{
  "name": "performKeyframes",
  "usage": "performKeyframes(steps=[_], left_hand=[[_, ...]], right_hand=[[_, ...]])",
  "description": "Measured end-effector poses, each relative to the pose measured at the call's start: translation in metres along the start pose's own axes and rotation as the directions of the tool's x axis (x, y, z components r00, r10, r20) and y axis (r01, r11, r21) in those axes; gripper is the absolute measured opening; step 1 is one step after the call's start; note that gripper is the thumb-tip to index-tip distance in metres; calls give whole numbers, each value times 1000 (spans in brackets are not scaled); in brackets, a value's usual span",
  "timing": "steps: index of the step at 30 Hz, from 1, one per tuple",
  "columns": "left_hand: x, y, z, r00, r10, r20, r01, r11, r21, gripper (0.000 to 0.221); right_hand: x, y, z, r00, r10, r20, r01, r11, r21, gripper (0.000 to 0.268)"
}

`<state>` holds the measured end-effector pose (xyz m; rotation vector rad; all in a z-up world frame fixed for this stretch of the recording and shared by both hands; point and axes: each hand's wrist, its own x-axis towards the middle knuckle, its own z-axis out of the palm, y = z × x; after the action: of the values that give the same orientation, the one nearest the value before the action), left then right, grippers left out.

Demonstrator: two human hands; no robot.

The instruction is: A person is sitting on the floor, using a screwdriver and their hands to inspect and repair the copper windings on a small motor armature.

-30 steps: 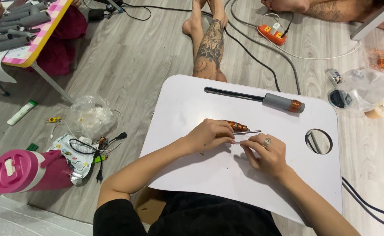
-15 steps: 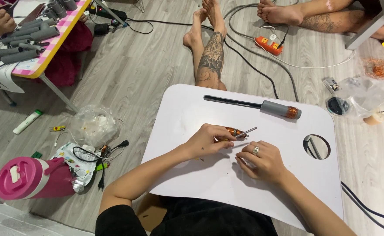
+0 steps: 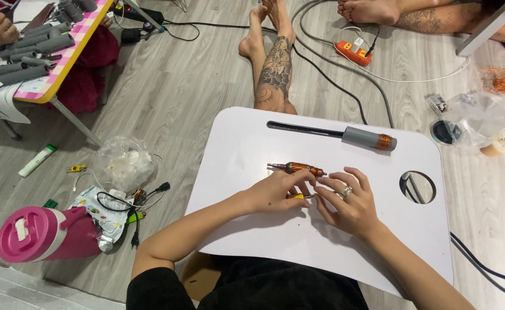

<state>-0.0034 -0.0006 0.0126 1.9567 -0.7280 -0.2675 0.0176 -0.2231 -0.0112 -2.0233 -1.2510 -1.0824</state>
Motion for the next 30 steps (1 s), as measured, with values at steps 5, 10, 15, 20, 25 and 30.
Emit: performKeyframes(steps=[5,10,15,20,25,30], left_hand=[[1,-12,3,999,31,-22,-31,999,24,40],[-1,-8,1,989,78,-129,-65,992,105,42],[1,-10,7,975,81,-207,-53,989,137,40],[7,-7,19,945,81,-316,-21,982,190,26],[5,-6,19,923,90,-373,-20,982,187,20],[5,-11,26,907,118,-404,-57,985,160,20]], right_hand=[[2,1,3,996,5,84,-13,996,93,6],[7,1,-2,980,2,201,-31,990,141,11],[20,-6,-7,965,20,260,-47,994,98,6],[14,-3,-11,963,49,265,-62,997,44,9],[10,-1,-8,947,148,285,-191,973,129,19],[-7,-2,0,902,268,338,-334,930,152,22]])
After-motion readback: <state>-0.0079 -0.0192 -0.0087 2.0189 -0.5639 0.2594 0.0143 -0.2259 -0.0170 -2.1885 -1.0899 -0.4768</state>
